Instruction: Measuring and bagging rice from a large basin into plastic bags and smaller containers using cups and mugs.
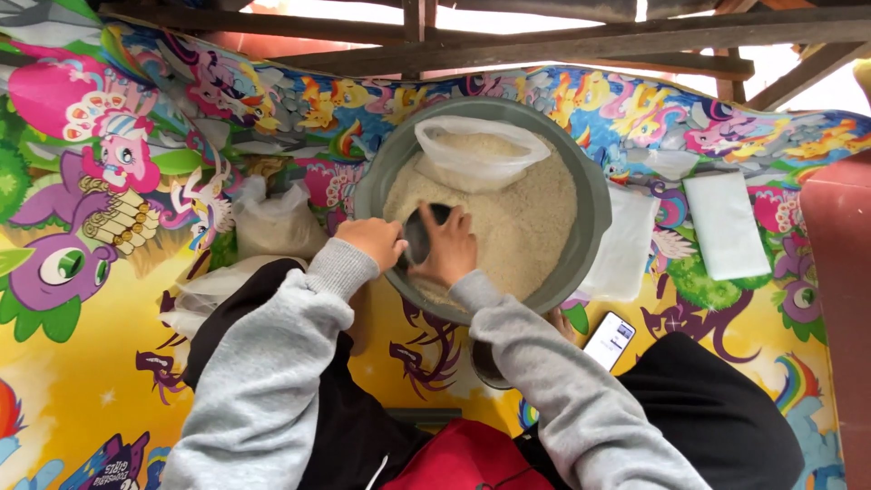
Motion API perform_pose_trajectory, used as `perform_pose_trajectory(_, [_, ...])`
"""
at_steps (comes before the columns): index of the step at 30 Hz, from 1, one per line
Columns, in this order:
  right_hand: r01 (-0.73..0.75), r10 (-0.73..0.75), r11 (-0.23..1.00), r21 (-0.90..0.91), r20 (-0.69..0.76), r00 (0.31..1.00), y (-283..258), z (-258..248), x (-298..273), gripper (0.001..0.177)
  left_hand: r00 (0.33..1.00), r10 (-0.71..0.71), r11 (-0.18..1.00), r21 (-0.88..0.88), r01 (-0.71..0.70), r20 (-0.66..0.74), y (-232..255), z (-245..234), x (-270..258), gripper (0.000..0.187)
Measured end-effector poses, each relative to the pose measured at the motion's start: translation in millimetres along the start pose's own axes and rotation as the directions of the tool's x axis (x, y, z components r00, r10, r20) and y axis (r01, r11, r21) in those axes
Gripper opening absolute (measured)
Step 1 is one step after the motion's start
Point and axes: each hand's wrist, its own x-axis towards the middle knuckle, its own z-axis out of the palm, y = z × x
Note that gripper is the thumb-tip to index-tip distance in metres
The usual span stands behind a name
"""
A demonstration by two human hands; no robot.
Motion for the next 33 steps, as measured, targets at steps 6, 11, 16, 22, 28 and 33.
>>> perform_pose_trajectory(6, [0.009, -0.004, 0.995, -0.101, 0.047, 0.999, 1.9, -17.0, -27.8, 0.135, 1.000, -0.004, 1.000, -0.013, 0.004, -0.028, -1.6, 6.2, 6.3, 0.045])
perform_pose_trajectory(11, [-0.068, 0.065, 0.981, -0.180, -0.022, 0.998, 33.7, -12.1, -36.9, 0.133, 1.000, 0.005, 1.000, -0.001, -0.005, -0.025, 1.4, 3.3, 3.2, 0.046])
perform_pose_trajectory(16, [-0.139, 0.121, 0.962, -0.237, -0.088, 0.989, 70.5, -6.7, -41.2, 0.133, 1.000, 0.007, 1.000, -0.011, -0.007, -0.027, 2.3, 7.1, 8.2, 0.046])
perform_pose_trajectory(22, [-0.153, 0.124, 0.951, -0.269, -0.122, 0.985, 93.1, -0.9, -29.6, 0.133, 0.999, 0.016, 1.000, 0.007, -0.015, -0.044, 3.4, 11.6, 14.9, 0.046])
perform_pose_trajectory(28, [-0.164, 0.154, 0.982, -0.094, -0.097, 0.983, 61.1, -36.2, -14.0, 0.128, 0.998, 0.011, 0.998, 0.054, -0.008, -0.062, 5.3, -6.5, 0.9, 0.047])
perform_pose_trajectory(33, [-0.057, 0.060, 0.997, -0.058, 0.042, 0.997, 15.7, -31.6, 2.2, 0.135, 0.996, 0.004, 0.997, 0.077, 0.003, -0.094, 0.4, -1.7, 7.5, 0.051])
